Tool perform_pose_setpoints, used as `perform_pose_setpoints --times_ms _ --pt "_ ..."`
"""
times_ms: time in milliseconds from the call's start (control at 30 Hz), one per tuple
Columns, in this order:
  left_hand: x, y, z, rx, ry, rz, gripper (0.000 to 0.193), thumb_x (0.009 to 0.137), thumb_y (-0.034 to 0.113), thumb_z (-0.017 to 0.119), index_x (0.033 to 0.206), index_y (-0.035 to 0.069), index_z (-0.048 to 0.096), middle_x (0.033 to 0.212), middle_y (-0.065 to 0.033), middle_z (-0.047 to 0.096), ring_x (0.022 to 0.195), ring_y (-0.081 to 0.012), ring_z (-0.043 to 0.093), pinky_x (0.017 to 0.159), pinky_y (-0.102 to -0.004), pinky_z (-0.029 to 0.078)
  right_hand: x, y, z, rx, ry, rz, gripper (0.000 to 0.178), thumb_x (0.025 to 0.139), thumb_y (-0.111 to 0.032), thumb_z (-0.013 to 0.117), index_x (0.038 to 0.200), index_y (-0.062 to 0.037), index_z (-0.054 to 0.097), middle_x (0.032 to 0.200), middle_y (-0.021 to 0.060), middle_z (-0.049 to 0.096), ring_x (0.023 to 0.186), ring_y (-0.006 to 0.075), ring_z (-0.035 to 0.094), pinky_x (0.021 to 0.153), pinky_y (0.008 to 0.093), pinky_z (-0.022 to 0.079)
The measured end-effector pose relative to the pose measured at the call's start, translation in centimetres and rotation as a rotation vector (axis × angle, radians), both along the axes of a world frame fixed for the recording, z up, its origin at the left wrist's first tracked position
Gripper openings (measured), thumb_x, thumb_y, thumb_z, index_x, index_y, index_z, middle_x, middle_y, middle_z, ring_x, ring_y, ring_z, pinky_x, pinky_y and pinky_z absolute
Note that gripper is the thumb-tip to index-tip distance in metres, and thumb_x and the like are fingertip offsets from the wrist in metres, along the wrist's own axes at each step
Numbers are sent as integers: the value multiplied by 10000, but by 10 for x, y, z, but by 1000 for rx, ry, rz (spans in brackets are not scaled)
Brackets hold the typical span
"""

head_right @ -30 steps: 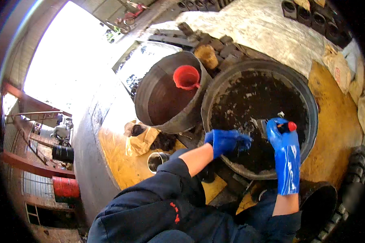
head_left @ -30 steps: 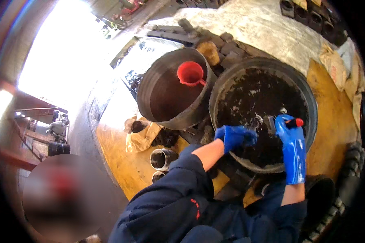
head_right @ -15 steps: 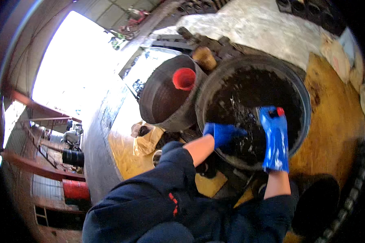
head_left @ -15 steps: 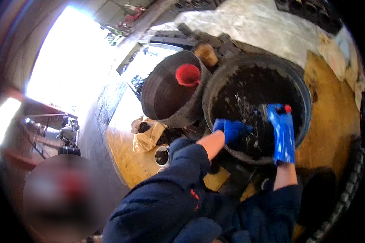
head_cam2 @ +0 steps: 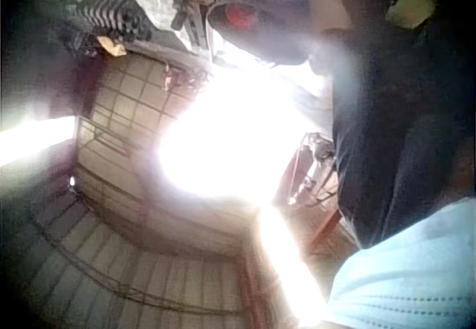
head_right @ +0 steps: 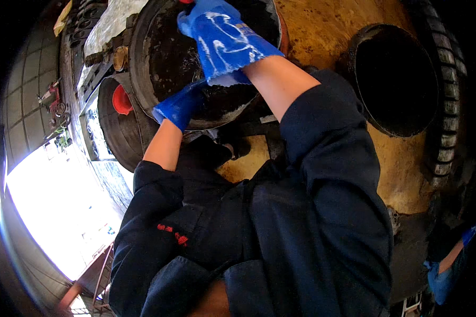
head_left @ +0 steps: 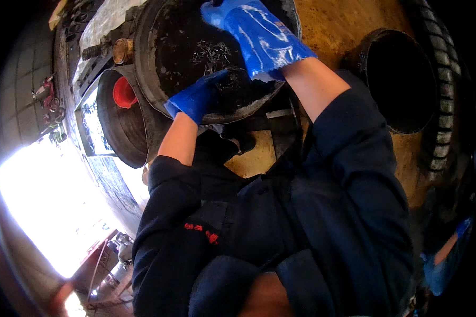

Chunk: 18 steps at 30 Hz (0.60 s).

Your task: The person cleans dark metal rings by dipping them into a barrel of liquid and scrubbing them with a brush, then moves the rings between different barrels and places some on the floor.

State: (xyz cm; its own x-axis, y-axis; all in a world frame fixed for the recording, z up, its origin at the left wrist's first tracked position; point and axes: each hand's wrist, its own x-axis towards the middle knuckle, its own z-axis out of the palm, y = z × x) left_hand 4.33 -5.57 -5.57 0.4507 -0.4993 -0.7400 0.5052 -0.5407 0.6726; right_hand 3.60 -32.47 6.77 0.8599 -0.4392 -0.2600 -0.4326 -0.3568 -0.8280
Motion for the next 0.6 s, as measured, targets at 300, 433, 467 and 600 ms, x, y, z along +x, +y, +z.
perform_pose_setpoints --times_ms 300,433,467,600 --pt "-3 -34 1 -6 -69 82 487 1027 334 555 1466 123 557 1471 -90 586 1319 -253 545 1146 -379 381 -7 -2 -4 60 -14 -62 410 869 -418 677 1082 -76 752 1095 192 742 1027 382 710 881 464 583" --pt "-8 -37 5 -16 -52 56 486 1027 330 556 1465 119 556 1469 -91 587 1318 -252 546 1145 -378 382 3 -9 -17 113 -42 -67 398 869 -417 688 1070 -80 752 1056 182 749 1002 384 714 860 460 585" --pt "-6 -37 5 -17 -47 56 486 1027 329 556 1465 118 556 1468 -91 587 1317 -252 546 1144 -378 382 0 -8 -14 116 -40 -67 398 869 -417 688 1070 -80 752 1056 182 749 1002 384 714 860 460 585" --pt "-2 -44 6 -15 -93 65 485 1027 326 557 1464 115 556 1466 -92 588 1316 -251 547 1143 -377 384 -5 -5 -7 38 -75 -20 381 876 -408 684 1045 -75 761 1019 175 755 979 380 720 840 448 589"
